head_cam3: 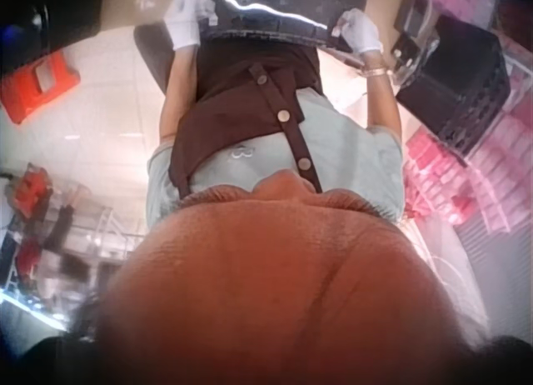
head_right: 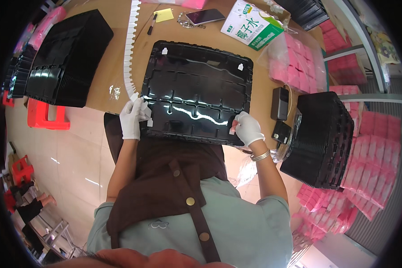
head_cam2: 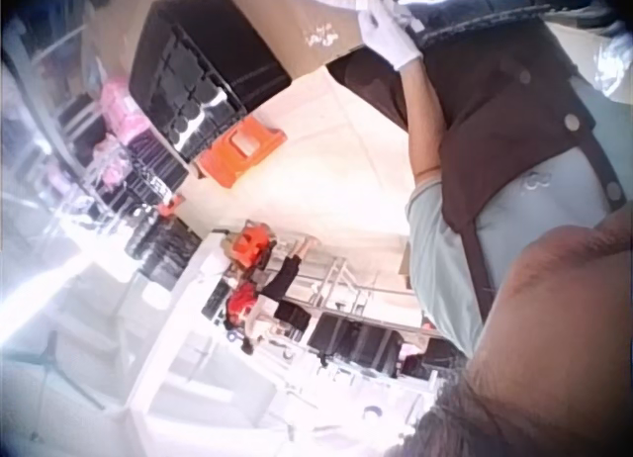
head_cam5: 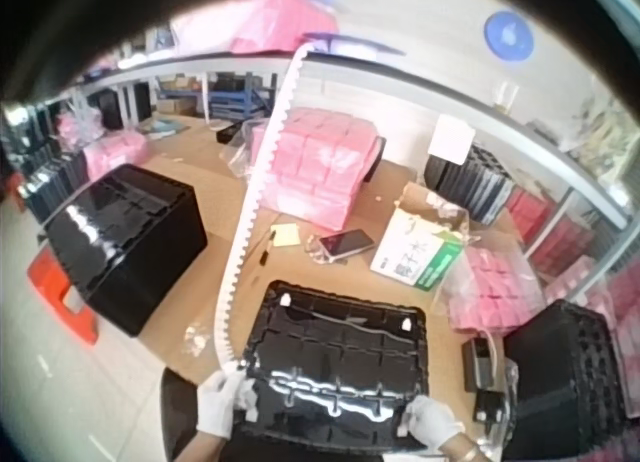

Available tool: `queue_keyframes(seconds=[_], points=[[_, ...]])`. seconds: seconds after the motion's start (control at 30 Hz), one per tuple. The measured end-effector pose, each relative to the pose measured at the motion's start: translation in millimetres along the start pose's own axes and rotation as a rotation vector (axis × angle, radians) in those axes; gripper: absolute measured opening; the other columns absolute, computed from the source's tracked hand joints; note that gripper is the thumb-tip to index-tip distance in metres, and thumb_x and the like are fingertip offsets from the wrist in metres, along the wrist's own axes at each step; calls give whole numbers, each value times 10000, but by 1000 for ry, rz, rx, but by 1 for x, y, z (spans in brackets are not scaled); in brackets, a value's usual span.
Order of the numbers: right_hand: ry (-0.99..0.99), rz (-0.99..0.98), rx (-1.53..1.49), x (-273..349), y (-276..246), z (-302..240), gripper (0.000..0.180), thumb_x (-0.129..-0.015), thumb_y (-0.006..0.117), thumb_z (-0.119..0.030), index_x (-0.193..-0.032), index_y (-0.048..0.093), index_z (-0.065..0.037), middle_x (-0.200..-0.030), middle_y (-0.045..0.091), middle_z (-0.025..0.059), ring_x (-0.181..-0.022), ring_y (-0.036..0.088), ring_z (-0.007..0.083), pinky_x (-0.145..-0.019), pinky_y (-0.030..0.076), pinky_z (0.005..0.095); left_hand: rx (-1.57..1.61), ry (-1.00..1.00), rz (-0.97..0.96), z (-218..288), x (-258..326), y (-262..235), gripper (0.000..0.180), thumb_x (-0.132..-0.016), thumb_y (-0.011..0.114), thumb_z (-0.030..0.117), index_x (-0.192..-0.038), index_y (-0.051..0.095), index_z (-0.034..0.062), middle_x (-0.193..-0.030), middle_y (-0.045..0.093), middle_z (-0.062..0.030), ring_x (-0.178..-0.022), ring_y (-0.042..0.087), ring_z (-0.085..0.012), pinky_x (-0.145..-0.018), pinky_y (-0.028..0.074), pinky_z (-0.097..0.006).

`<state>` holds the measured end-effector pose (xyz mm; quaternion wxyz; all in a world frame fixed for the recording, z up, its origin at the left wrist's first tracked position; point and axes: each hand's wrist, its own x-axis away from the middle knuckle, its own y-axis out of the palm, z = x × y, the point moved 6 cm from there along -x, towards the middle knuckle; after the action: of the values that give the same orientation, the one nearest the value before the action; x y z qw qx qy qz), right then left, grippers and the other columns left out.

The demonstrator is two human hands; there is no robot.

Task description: The person applies adhesive strips and foam inserts into a plastic tray by hand.

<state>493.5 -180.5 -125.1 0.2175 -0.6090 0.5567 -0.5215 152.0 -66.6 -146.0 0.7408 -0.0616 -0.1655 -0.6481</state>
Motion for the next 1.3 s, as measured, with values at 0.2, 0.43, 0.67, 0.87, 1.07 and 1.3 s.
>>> queue_keyframes(seconds=[0.2, 0.43, 0.67, 0.87, 1.07, 1.3], points=[[-61, 116, -22, 5, -3, 2, 68, -664, 632, 26, -695, 602, -27, -810, 578, 101, -743, 602, 278, -677, 473, 365, -6, 9, -1, -3, -1, -1, 197, -864, 625, 172, -758, 578, 12, -565, 497, -5, -462, 452, -40, -442, 402, -192], [-146, 73, -240, 8, 0, 2, 101, -650, 563, 81, -655, 571, -20, -772, 553, 97, -725, 585, 278, -668, 479, 352, -42, 17, 4, -2, 1, -1, 186, -867, 624, 165, -774, 589, 8, -591, 517, -9, -472, 452, -36, -443, 401, -186], [70, 133, -35, 6, 3, -4, 101, -628, 611, 69, -662, 588, -23, -804, 564, 106, -799, 581, 295, -697, 471, 369, -3, 16, 7, -1, 3, 0, 183, -866, 625, 161, -772, 596, 7, -600, 514, -5, -482, 452, -31, -447, 401, -182], [-191, 27, -249, 8, 10, 13, 130, -607, 602, 102, -648, 563, -16, -790, 566, 123, -809, 588, 314, -716, 473, 373, -37, 35, 17, 0, 3, 0, 174, -860, 630, 154, -773, 599, 7, -598, 509, -2, -481, 452, -31, -450, 404, -181], [121, 207, -215, 8, 8, 4, 128, -615, 613, 92, -632, 563, -25, -778, 566, 119, -816, 593, 311, -715, 469, 374, -24, 39, 12, 0, 4, 0, 162, -857, 634, 142, -775, 597, 8, -601, 506, 2, -483, 453, -30, -449, 401, -183], [-255, -22, -222, 11, 4, 5, 158, -565, 598, 119, -632, 568, -21, -773, 548, 104, -787, 560, 295, -690, 451, 364, -6, 47, -2, -5, 3, 0, 152, -863, 633, 136, -798, 598, 3, -618, 512, 7, -494, 451, -28, -450, 403, -189]])
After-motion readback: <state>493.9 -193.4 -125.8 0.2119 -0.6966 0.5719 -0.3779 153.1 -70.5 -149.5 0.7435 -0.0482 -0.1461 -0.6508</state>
